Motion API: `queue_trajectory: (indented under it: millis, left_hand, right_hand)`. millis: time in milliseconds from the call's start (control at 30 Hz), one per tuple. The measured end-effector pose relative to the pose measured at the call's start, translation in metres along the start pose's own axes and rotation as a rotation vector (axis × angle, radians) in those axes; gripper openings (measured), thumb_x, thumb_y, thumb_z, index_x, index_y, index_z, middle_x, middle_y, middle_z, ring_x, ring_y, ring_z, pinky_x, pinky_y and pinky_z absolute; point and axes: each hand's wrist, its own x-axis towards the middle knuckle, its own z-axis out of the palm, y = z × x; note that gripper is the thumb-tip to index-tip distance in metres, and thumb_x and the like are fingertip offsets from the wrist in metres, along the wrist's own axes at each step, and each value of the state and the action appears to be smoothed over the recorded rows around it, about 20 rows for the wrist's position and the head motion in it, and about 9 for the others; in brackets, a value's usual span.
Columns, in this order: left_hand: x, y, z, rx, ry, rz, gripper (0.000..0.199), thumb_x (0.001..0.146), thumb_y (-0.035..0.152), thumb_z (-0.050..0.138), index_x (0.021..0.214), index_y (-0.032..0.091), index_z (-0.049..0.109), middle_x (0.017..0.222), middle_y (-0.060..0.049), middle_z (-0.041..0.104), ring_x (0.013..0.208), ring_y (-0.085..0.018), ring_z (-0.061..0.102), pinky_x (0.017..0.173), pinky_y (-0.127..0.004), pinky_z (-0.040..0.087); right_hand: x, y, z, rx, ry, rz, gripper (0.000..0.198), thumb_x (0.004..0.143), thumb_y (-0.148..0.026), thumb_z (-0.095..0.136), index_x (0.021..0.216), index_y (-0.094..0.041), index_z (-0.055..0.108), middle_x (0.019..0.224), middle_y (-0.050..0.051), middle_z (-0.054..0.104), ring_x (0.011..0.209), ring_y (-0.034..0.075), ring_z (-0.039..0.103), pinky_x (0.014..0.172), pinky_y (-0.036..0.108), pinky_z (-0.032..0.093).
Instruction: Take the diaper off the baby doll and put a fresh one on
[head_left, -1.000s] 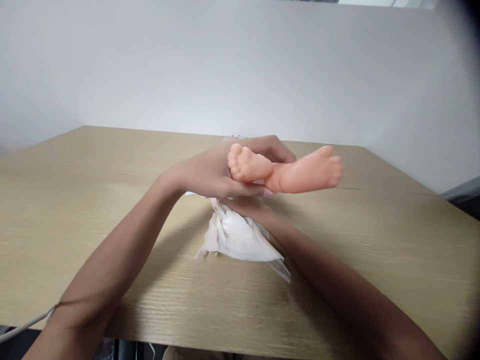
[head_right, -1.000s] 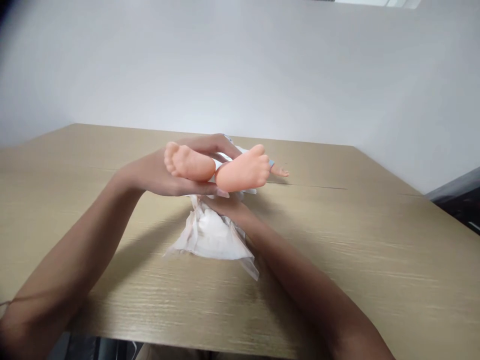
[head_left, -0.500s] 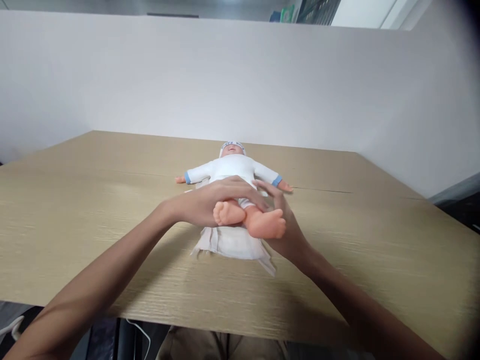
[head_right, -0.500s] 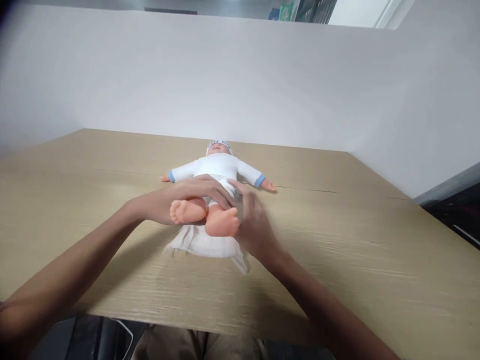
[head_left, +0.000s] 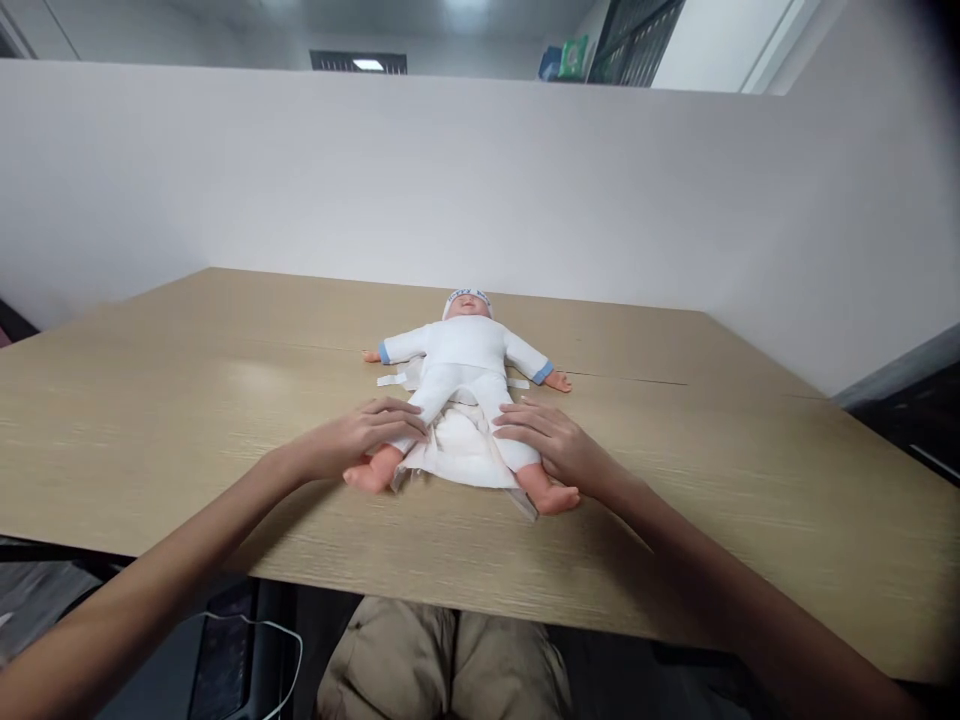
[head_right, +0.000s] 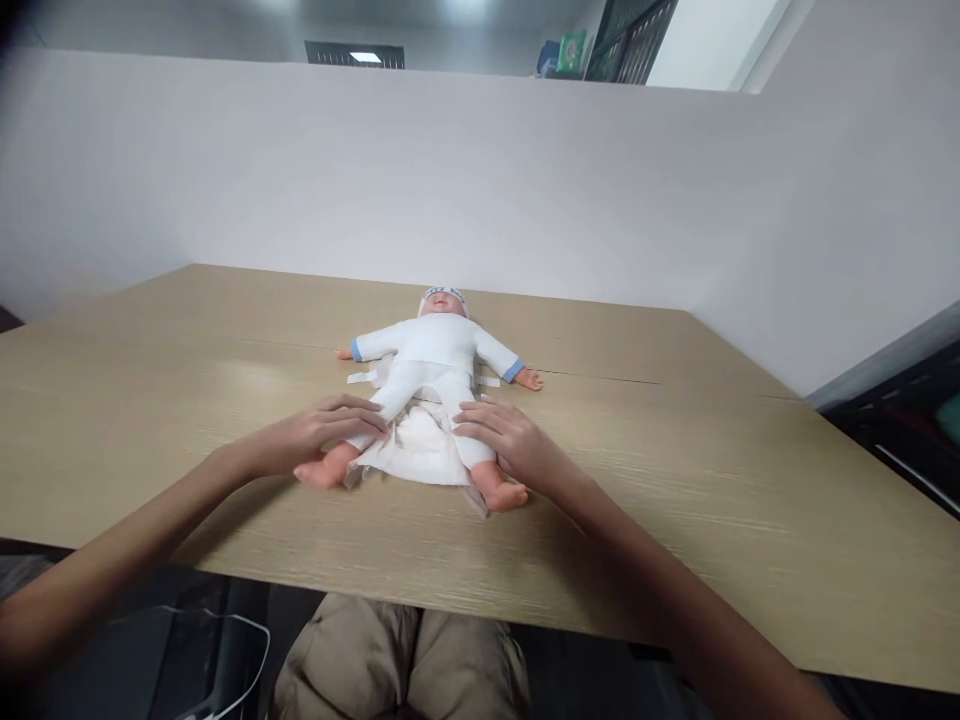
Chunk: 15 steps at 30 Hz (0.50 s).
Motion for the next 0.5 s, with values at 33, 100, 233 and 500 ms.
queue_trajectory:
  millis: [33, 100, 233, 500]
  left_hand:
    - [-0.002, -0.001, 0.005, 0.008, -0.009, -0.002, 0.084, 0.076, -0.005, 0.063, 0.151, 0.032, 0.062, 0.154, -0.007, 0.069, 0.154, -0.034, 0.052, 0.124, -0.059, 0.049]
    - [-0.003, -0.001, 0.013, 0.016, -0.022, -0.009, 0.086, 0.078, -0.007, 0.061, 0.154, 0.033, 0.060, 0.157, -0.006, 0.068, 0.155, -0.033, 0.050, 0.123, -0.060, 0.049]
    - [0.001, -0.002, 0.014, -0.014, -0.073, -0.018, 0.072, 0.095, -0.002, 0.058, 0.157, 0.035, 0.059, 0.160, -0.005, 0.065, 0.158, -0.030, 0.047, 0.125, -0.056, 0.048]
    - [0.012, 0.017, 0.002, -0.138, -0.129, -0.194, 0.044, 0.114, 0.029, 0.049, 0.156, 0.036, 0.060, 0.155, -0.004, 0.066, 0.149, -0.030, 0.047, 0.122, -0.053, 0.046]
  right_hand:
    - [-0.002, 0.001, 0.003, 0.000, -0.011, 0.004, 0.048, 0.112, -0.016, 0.035, 0.130, -0.025, 0.079, 0.143, 0.007, 0.078, 0.148, 0.023, 0.064, 0.129, 0.056, 0.049]
    - [-0.005, 0.001, 0.007, 0.013, -0.025, 0.034, 0.047, 0.113, -0.017, 0.036, 0.130, -0.026, 0.079, 0.144, 0.006, 0.078, 0.150, 0.023, 0.063, 0.129, 0.055, 0.049]
    - [-0.006, 0.001, 0.003, 0.102, -0.033, 0.073, 0.047, 0.112, -0.018, 0.038, 0.132, -0.029, 0.079, 0.146, 0.007, 0.077, 0.150, 0.022, 0.063, 0.126, 0.051, 0.053]
    - [0.004, -0.045, -0.016, 0.090, -0.165, 0.226, 0.048, 0.110, -0.050, 0.059, 0.149, -0.024, 0.070, 0.155, 0.013, 0.069, 0.156, 0.033, 0.055, 0.134, 0.063, 0.039]
